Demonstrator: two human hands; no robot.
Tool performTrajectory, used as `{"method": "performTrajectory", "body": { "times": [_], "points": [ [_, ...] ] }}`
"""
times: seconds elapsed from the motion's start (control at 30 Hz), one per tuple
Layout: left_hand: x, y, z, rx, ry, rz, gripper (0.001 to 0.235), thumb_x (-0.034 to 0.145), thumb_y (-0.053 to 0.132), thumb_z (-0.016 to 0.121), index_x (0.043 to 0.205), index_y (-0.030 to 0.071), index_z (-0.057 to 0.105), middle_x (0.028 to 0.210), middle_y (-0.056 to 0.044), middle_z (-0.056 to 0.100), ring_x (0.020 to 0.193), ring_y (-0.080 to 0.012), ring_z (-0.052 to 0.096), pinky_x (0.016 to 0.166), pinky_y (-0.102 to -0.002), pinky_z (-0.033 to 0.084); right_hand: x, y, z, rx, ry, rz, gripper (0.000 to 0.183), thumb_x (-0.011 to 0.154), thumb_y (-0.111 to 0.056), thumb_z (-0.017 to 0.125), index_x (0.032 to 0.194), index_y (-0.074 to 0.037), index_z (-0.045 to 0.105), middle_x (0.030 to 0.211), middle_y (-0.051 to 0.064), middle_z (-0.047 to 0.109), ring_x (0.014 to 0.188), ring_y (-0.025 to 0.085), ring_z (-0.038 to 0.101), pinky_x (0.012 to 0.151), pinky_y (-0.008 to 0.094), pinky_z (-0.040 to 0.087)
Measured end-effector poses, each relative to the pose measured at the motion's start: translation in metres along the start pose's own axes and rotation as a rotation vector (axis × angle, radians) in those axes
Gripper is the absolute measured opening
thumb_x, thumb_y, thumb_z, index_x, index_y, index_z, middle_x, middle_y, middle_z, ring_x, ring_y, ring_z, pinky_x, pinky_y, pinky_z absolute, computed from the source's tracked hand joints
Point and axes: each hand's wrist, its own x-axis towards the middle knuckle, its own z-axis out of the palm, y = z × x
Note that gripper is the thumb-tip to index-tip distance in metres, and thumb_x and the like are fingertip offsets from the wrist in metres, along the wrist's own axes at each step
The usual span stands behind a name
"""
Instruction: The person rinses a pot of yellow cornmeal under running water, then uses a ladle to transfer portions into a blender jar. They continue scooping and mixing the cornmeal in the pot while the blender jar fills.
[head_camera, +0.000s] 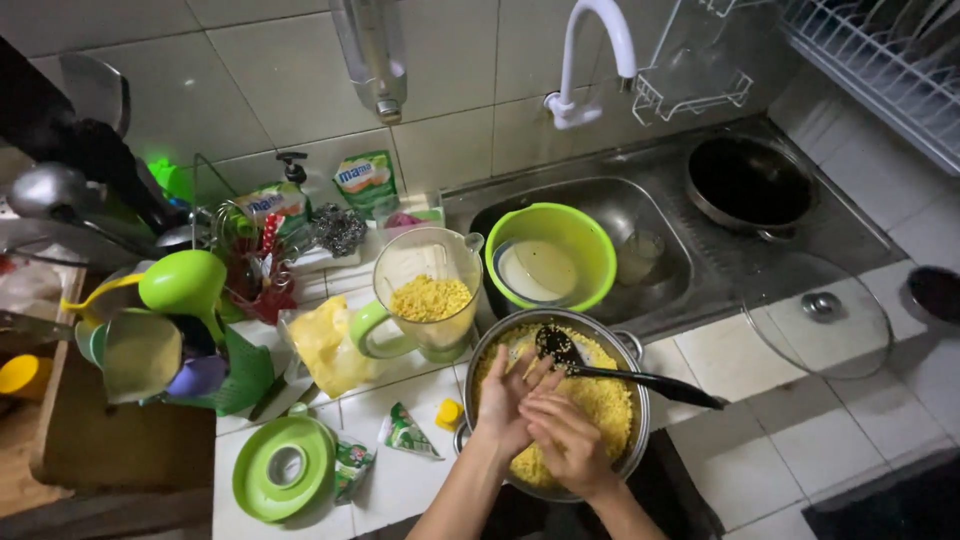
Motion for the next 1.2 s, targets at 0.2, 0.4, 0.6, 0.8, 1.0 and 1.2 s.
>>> {"method": "performTrajectory", "body": {
  "times": [0.2, 0.4, 0.6, 0.8, 1.0, 1.2],
  "points": [
    [0.014, -0.006, -0.025, -0.028, -0.075, 0.153, 0.08, 0.09, 0.059, 0.056, 0.155, 0.014, 0.045, 0.162, -0.019, 0.036, 0.121, -0.034, 0.054, 0.09, -0.045, 0.057, -0.011, 0.054, -0.009, -0.157, -0.037, 0.154, 0.023, 0.095, -0.01, 0.066, 0.116, -0.007, 0.075, 0.118, 0.006, 0.075, 0.117, 0.026, 0.067, 0.107, 0.041, 0.052],
    [-0.002, -0.019, -0.026, 0.073, -0.168, 0.234, 0.087, 0.09, 0.069, 0.044, 0.159, 0.017, 0.039, 0.168, -0.015, 0.029, 0.145, -0.0319, 0.044, 0.093, -0.04, 0.055, -0.013, 0.043, -0.006, 0.071, -0.159, -0.011, 0.023, 0.097, -0.019, 0.064, 0.113, -0.006, 0.075, 0.115, 0.011, 0.077, 0.112, 0.026, 0.07, 0.106, 0.043, 0.053],
    [-0.046, -0.023, 0.003, 0.54, -0.105, 0.345, 0.089, 0.088, 0.067, 0.043, 0.16, 0.016, 0.033, 0.159, -0.016, 0.047, 0.133, -0.0295, 0.056, 0.11, -0.043, 0.048, 0.002, 0.056, -0.021, -0.145, -0.144, 0.171, 0.033, 0.101, -0.025, 0.059, 0.13, -0.014, 0.069, 0.131, 0.007, 0.071, 0.129, 0.025, 0.061, 0.111, 0.042, 0.048],
    [0.0, -0.048, -0.047, 2.121, 0.251, 0.998, 0.064, 0.109, 0.038, 0.039, 0.166, 0.022, 0.015, 0.172, -0.013, -0.004, 0.155, -0.0397, -0.009, 0.12, -0.066, 0.002, -0.009, 0.056, -0.027, -0.101, -0.074, 0.048, 0.029, 0.095, -0.011, 0.065, 0.123, -0.007, 0.071, 0.128, 0.01, 0.072, 0.125, 0.027, 0.065, 0.114, 0.042, 0.049],
    [-0.002, -0.057, -0.044, 2.593, 0.487, 1.543, 0.075, 0.096, 0.04, 0.025, 0.163, 0.014, 0.003, 0.172, -0.019, -0.015, 0.157, -0.0418, -0.019, 0.122, -0.063, -0.007, -0.019, 0.067, -0.031, -0.039, -0.232, 0.211, 0.037, 0.098, -0.019, 0.06, 0.133, -0.01, 0.067, 0.139, 0.009, 0.067, 0.134, 0.029, 0.057, 0.114, 0.045, 0.046],
    [0.001, -0.065, -0.052, 2.629, 0.409, 1.59, 0.086, 0.088, 0.052, 0.044, 0.163, 0.019, 0.017, 0.175, -0.018, -0.002, 0.161, -0.0413, -0.006, 0.122, -0.065, 0.003, -0.008, 0.062, -0.043, -0.038, -0.125, 0.022, 0.037, 0.095, -0.006, 0.057, 0.13, -0.014, 0.07, 0.134, 0.009, 0.07, 0.13, 0.032, 0.059, 0.113, 0.048, 0.047]
  ]
}}
